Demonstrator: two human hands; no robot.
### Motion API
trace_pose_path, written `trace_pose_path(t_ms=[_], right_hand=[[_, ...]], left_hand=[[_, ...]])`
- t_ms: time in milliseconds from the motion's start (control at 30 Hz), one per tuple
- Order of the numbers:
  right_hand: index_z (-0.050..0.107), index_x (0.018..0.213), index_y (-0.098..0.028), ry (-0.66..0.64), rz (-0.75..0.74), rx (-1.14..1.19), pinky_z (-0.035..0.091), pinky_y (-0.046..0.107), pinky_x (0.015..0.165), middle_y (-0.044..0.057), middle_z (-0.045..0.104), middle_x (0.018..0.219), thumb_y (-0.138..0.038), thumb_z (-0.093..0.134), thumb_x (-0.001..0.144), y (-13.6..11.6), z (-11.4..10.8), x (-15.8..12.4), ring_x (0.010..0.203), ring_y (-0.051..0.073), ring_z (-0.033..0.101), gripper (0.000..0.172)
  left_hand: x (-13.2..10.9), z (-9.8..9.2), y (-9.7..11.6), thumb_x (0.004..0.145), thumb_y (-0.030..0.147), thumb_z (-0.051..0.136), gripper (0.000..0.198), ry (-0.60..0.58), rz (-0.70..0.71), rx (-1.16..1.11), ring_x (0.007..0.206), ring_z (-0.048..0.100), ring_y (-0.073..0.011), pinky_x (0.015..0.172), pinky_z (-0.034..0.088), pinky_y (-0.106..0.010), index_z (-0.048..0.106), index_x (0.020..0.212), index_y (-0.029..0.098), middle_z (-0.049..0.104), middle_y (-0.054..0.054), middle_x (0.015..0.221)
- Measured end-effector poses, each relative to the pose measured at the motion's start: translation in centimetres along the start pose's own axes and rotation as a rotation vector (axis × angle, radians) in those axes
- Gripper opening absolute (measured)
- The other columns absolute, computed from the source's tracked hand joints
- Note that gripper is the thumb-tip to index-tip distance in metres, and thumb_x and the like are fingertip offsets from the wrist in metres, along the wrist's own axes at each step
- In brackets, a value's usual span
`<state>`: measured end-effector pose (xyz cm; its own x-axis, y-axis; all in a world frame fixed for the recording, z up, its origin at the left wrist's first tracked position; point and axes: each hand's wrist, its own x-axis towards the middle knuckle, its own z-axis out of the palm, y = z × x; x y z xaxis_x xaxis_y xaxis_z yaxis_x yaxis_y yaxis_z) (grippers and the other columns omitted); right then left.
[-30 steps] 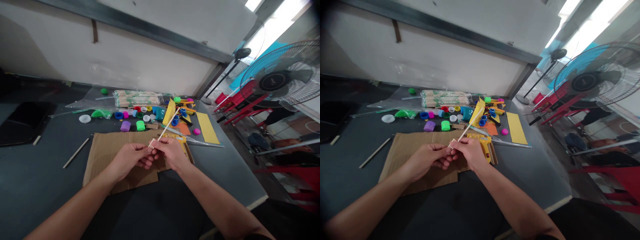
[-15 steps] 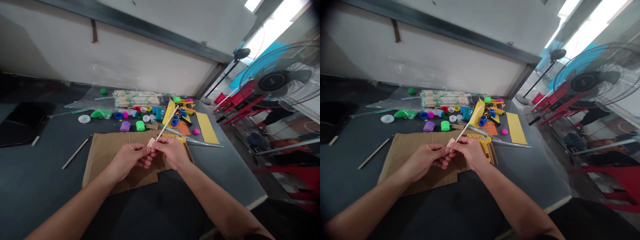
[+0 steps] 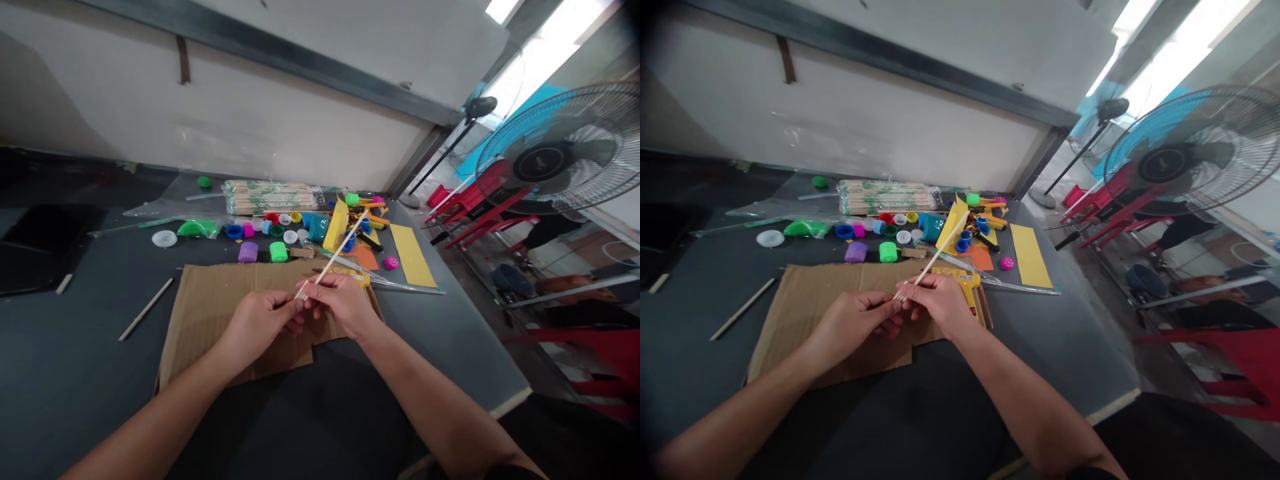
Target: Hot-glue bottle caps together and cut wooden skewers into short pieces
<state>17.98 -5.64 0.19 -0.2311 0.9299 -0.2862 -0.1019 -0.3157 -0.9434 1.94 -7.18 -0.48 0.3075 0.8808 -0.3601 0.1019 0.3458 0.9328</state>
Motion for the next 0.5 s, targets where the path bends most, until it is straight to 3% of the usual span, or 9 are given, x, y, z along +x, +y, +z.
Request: trace_pose_path(t_ms=[100, 300, 500], right_hand=[[0.073, 0.076, -0.014, 0.027, 0.024, 0.031, 0.045, 0.020, 0.044, 0.001, 0.065, 0.059, -0.036, 0.079, 0.062, 0.09, 0.00, 0.13, 0.052, 0.010, 0.057, 0.026], [0.072, 0.071, -0.014, 0.038, 0.070, 0.078, 0.047, 0.020, 0.045, 0.001, 0.065, 0.054, -0.034, 0.080, 0.060, -0.15, -0.05, 0.13, 0.048, 0.009, 0.057, 0.024], [0.071, 0.069, -0.014, 0.036, 0.095, 0.088, 0.046, 0.019, 0.043, 0.000, 0.064, 0.051, -0.037, 0.081, 0.057, -0.46, 0.12, -0.15, 0.045, 0.009, 0.057, 0.028]], left_hand=[[-0.10, 0.03, 0.24, 0.080, 0.025, 0.062, 0.017, -0.018, -0.041, -0.045, 0.054, 0.064, -0.0105, 0.054, 0.051, -0.021, 0.069, 0.068, 0.016, 0.068, 0.000, 0.062], [-0.29, -0.69, 0.31, 0.080, 0.039, 0.065, 0.027, -0.198, -0.130, -0.312, 0.058, 0.065, -0.0123, 0.062, 0.055, -0.026, 0.071, 0.078, 0.012, 0.071, -0.005, 0.069], [-0.25, -0.91, 0.09, 0.081, 0.046, 0.062, 0.037, -0.224, -0.128, -0.367, 0.056, 0.065, -0.0144, 0.058, 0.053, -0.026, 0.070, 0.077, 0.010, 0.071, -0.008, 0.068]])
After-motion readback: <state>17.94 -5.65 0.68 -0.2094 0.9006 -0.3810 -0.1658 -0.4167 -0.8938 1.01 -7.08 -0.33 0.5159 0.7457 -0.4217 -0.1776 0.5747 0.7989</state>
